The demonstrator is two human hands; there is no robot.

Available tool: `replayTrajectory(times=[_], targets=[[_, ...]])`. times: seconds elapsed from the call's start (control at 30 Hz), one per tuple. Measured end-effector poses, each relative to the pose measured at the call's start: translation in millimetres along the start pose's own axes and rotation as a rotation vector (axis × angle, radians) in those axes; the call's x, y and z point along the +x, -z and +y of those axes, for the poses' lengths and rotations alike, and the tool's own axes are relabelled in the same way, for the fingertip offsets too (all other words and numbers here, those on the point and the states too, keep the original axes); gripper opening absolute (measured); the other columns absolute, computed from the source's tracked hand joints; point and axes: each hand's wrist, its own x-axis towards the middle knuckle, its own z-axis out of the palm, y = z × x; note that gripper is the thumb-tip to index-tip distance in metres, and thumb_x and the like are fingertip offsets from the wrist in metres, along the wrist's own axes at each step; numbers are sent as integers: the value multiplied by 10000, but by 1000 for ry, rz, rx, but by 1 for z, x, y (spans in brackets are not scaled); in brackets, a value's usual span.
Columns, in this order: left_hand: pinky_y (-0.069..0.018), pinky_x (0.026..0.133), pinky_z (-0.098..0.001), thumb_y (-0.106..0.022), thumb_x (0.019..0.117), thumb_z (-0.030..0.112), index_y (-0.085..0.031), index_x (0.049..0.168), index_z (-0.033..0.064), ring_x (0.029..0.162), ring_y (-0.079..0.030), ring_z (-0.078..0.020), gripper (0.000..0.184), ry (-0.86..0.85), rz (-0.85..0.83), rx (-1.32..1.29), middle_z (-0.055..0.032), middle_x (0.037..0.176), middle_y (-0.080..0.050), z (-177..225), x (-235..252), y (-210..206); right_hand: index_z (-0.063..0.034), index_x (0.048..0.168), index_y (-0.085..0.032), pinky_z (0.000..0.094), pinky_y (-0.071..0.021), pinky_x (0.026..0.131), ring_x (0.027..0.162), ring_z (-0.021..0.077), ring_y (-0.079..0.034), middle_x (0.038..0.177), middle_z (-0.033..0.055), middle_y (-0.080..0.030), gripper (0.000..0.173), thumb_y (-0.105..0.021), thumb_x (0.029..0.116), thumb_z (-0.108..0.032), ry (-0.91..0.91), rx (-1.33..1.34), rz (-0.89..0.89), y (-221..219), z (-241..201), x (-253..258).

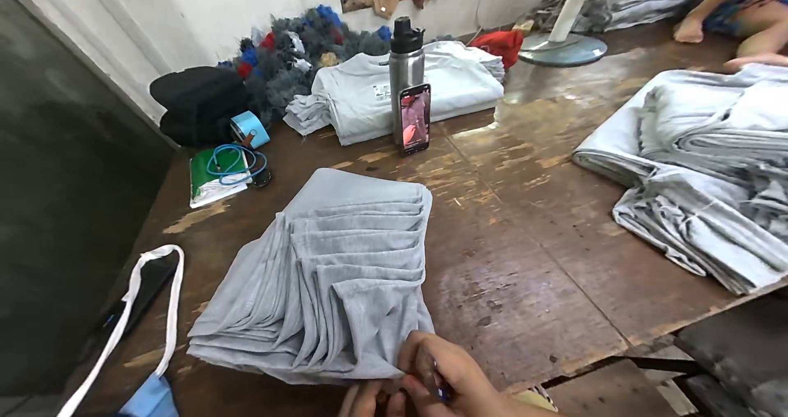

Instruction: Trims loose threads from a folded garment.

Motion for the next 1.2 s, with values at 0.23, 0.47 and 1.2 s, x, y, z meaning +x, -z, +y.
replayTrajectory(times=[0.23, 0.47, 1.2], targets=[[-557, 857, -133, -765, 898, 110, -773, 968, 75, 943, -653, 66, 78, -79, 115, -169, 46, 951, -715, -6, 3, -3, -21, 891, -485, 176, -486, 733, 813, 130, -560, 940, 138, -550, 96, -575, 926, -15, 68, -5, -16, -1, 1, -1], [-582, 846, -179, -687, 970, 120, -703, 1023, 143, 935, -675, 49, 60, -22, 13, -332, 112, 1003, -728, -11, -2, -2, -23, 894, -483, 179, -491, 709, 795, 125, -561, 940, 137, -551, 100, -567, 947, -21, 86, 7, -8, 2, 2, 2], [-583, 876, -208, -682, 971, 110, -630, 1191, 269, 962, -681, 31, 276, 45, 15, -545, 178, 1075, -719, -8, -6, -16, -15, 897, -493, 208, -512, 717, 794, 149, -582, 929, 149, -576, 109, -584, 957, -27, 82, 48, -47, 5, 5, 0]])
